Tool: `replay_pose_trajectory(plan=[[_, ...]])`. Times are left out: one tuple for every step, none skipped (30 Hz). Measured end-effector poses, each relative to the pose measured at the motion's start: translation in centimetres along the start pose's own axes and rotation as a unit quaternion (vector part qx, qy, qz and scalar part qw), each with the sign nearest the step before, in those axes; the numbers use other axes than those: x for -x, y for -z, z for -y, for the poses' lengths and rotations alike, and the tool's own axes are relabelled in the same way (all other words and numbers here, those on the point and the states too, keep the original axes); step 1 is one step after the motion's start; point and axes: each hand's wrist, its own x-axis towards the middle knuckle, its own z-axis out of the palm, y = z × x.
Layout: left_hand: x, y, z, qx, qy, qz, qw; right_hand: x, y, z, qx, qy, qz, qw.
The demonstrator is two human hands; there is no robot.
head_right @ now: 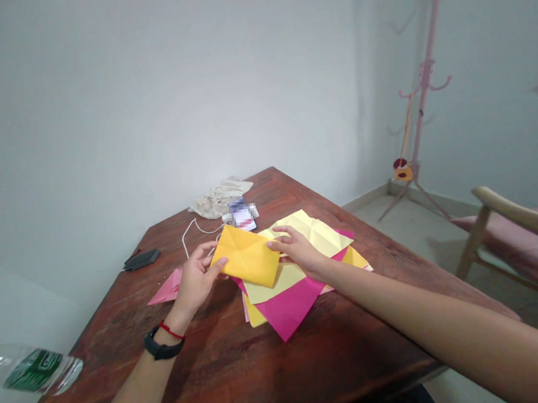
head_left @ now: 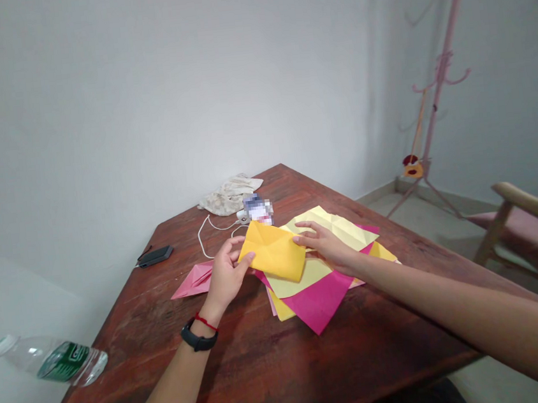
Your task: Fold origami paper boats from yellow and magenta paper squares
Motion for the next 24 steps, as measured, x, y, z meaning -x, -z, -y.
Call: replay_pose_trajectory(plan=[[0.0, 0.0, 0.0, -0.007, 0.004, 0.015, 1.0, -0.1, 0.1, 0.1, 0.005, -0.002, 0.004, 1.0], [0.0, 0.0, -0.1, -0.013, 0.008, 0.029, 0.999, -0.2, 0.2, 0.3, 0.01, -0.004, 0.011, 1.0], [0.1, 0.0, -0.1, -0.019, 0.01, 0.042, 0.999, -0.2, 0.2, 0.4, 0.016, -0.004, 0.022, 1.0], [0.1, 0.1, -0.1, -0.024, 0.011, 0.053, 0.998, -0.1, 0.2, 0.5, 0.021, -0.005, 0.037, 0.999], [0.2, 0.1, -0.2, -0.03, 0.013, 0.067, 0.997, 0.0, 0.1, 0.7, 0.027, -0.007, 0.056, 0.998], [0.2, 0.1, -0.2, -0.039, 0.016, 0.083, 0.996, 0.1, 0.1, 0.8, 0.037, -0.009, 0.077, 0.996], [0.3, 0.0, -0.3, -0.047, 0.021, 0.1, 0.994, 0.3, 0.0, 0.9, 0.049, -0.011, 0.097, 0.994], [0.4, 0.0, -0.3, -0.053, 0.027, 0.117, 0.991, 0.6, -0.2, 0.9, 0.064, -0.014, 0.116, 0.991], [0.5, 0.0, -0.3, -0.054, 0.034, 0.134, 0.989, 0.8, -0.3, 1.0, 0.079, -0.018, 0.134, 0.988], [0.6, -0.1, -0.4, -0.048, 0.043, 0.15, 0.987, 1.0, -0.4, 1.0, 0.091, -0.022, 0.148, 0.984], [0.7, -0.2, -0.4, -0.038, 0.052, 0.162, 0.985, 1.2, -0.5, 1.0, 0.099, -0.026, 0.158, 0.982], [0.7, -0.3, -0.4, -0.023, 0.062, 0.17, 0.983, 1.4, -0.6, 0.9, 0.099, -0.031, 0.163, 0.981], [0.8, -0.4, -0.4, -0.006, 0.072, 0.172, 0.982, 1.5, -0.7, 0.9, 0.094, -0.035, 0.162, 0.982], [0.8, -0.5, -0.4, 0.01, 0.083, 0.168, 0.982, 1.5, -0.7, 0.8, 0.083, -0.038, 0.155, 0.984], [0.8, -0.6, -0.4, 0.026, 0.093, 0.16, 0.982, 1.5, -0.7, 0.8, 0.071, -0.038, 0.145, 0.986], [0.9, -0.7, -0.3, 0.04, 0.104, 0.153, 0.982, 1.5, -0.7, 0.8, 0.061, -0.035, 0.134, 0.989], [0.9, -0.8, -0.3, 0.051, 0.117, 0.152, 0.98, 1.5, -0.7, 0.8, 0.053, -0.027, 0.122, 0.991], [0.9, -1.0, -0.2, 0.061, 0.13, 0.156, 0.977, 1.4, -0.7, 0.9, 0.047, -0.018, 0.112, 0.992], [1.0, -1.1, -0.1, 0.067, 0.141, 0.164, 0.974, 1.4, -0.7, 1.0, 0.043, -0.011, 0.104, 0.994], [1.0, -1.2, 0.1, 0.07, 0.148, 0.172, 0.971, 1.4, -0.8, 1.1, 0.04, -0.007, 0.098, 0.994], [1.0, -1.4, 0.2, 0.071, 0.151, 0.177, 0.97, 1.5, -0.8, 1.2, 0.038, -0.008, 0.096, 0.995], [1.0, -1.5, 0.3, 0.069, 0.147, 0.178, 0.97, 1.6, -0.8, 1.3, 0.039, -0.011, 0.095, 0.995], [1.1, -1.5, 0.5, 0.065, 0.14, 0.176, 0.972, 1.7, -0.9, 1.5, 0.043, -0.016, 0.096, 0.994], [1.1, -1.6, 0.6, 0.059, 0.132, 0.174, 0.974, 1.8, -1.0, 1.6, 0.049, -0.019, 0.096, 0.994]])
